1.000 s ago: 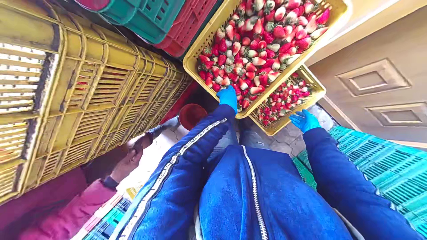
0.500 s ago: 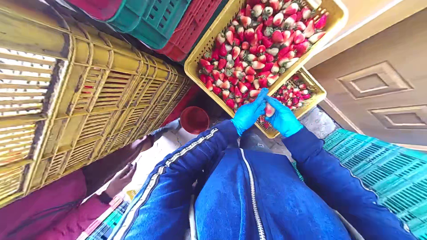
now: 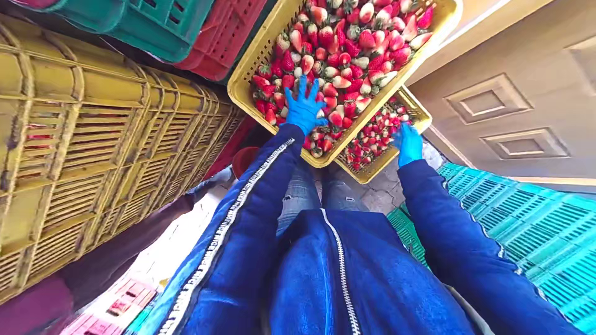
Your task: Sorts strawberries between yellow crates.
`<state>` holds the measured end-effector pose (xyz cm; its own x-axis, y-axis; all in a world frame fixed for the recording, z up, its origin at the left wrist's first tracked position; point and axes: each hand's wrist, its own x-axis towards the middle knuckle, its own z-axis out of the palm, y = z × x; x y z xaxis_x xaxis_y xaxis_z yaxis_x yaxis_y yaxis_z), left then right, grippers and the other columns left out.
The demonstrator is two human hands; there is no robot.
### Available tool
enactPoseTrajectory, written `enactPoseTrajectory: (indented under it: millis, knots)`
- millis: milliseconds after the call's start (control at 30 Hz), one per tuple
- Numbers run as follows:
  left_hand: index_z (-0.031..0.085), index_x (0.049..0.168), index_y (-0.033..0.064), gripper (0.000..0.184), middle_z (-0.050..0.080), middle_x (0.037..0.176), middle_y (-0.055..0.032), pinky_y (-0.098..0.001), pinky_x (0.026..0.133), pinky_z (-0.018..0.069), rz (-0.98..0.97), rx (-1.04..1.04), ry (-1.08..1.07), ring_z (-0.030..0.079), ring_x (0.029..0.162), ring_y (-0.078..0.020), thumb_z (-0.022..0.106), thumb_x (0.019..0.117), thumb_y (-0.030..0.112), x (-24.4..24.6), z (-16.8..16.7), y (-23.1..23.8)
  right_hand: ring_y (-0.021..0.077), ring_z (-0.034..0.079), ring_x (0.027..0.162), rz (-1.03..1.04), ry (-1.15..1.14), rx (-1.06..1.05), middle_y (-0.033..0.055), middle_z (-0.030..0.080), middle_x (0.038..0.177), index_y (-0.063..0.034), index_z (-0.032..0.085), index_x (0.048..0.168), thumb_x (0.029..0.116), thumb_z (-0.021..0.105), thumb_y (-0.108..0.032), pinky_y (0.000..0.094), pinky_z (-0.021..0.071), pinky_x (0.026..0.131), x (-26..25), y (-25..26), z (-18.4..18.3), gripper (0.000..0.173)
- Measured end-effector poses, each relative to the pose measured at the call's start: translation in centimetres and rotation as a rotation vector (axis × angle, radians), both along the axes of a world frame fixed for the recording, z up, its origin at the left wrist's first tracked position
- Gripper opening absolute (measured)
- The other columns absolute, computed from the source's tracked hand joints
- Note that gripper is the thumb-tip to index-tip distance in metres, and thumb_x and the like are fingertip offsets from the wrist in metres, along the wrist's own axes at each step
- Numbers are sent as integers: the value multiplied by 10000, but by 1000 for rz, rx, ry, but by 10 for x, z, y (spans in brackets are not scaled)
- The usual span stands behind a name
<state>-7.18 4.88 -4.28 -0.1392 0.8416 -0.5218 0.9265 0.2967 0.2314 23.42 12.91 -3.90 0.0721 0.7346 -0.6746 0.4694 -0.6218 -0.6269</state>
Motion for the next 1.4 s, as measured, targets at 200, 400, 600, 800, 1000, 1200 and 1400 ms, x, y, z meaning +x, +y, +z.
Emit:
enactPoseTrajectory:
  millis: [200, 400, 600, 800, 1000, 1200, 1400]
  knots:
    - [573, 1424, 111, 512, 450, 1560, -206, -643, 1054, 463, 424, 55, -41, 502, 1373, -442, 650, 987, 366, -61, 25, -11, 445, 512, 1371, 1024, -304, 489, 222, 516, 1520, -117, 510, 1524, 934, 718, -245, 627, 424, 1100, -127, 37, 34, 638]
    - [396, 1582, 141, 754, 295, 1661, -210, -671, 1058, 411, 465, 76, 161, 487, 1359, -494, 543, 993, 589, -71, 21, -49, 515, 615, 1156, 1155, -536, 195, 290, 211, 1657, 18, 464, 1495, 986, 549, -2, 570, 591, 796, -185, -30, 30, 517]
    - [322, 1626, 260, 725, 203, 1713, -132, -689, 1183, 231, 457, 167, 218, 182, 1569, -413, 424, 1011, 630, -47, 9, -52, 394, 651, 1225, 1021, -344, 474, 140, 634, 1418, -185, 570, 1478, 1039, 560, -235, 630, 527, 961, -183, 58, 45, 442]
    - [298, 1635, 185, 721, 241, 1694, -174, -536, 1234, 270, 477, 106, 171, 275, 1553, -360, 402, 1036, 573, -49, 12, -46, 538, 474, 1338, 698, -492, 433, 270, 153, 1688, -224, 325, 1628, 814, 836, -393, 682, 465, 975, -233, 169, -34, 976]
    - [329, 1624, 171, 695, 295, 1668, -198, -539, 1206, 317, 442, 155, 164, 354, 1515, -378, 404, 1040, 539, -50, 11, -46, 498, 550, 1282, 905, -384, 395, 288, 462, 1521, -126, 467, 1544, 985, 643, -484, 657, 470, 998, -209, 98, -16, 687]
    - [339, 1620, 174, 680, 294, 1670, -190, -510, 1206, 325, 439, 155, 167, 370, 1507, -372, 415, 1038, 518, -49, 11, -47, 443, 326, 1508, 852, -326, 655, 190, 439, 1596, -251, 497, 1544, 956, 686, -401, 689, 289, 1163, -286, 222, 5, 635]
    - [338, 1621, 180, 666, 293, 1673, -180, -504, 1187, 357, 454, 121, 130, 414, 1480, -372, 426, 1041, 497, -49, 13, -47, 534, 493, 1318, 969, -387, 660, 319, 577, 1360, -90, 589, 1426, 811, 820, -340, 737, 341, 1081, -318, 209, -17, 702]
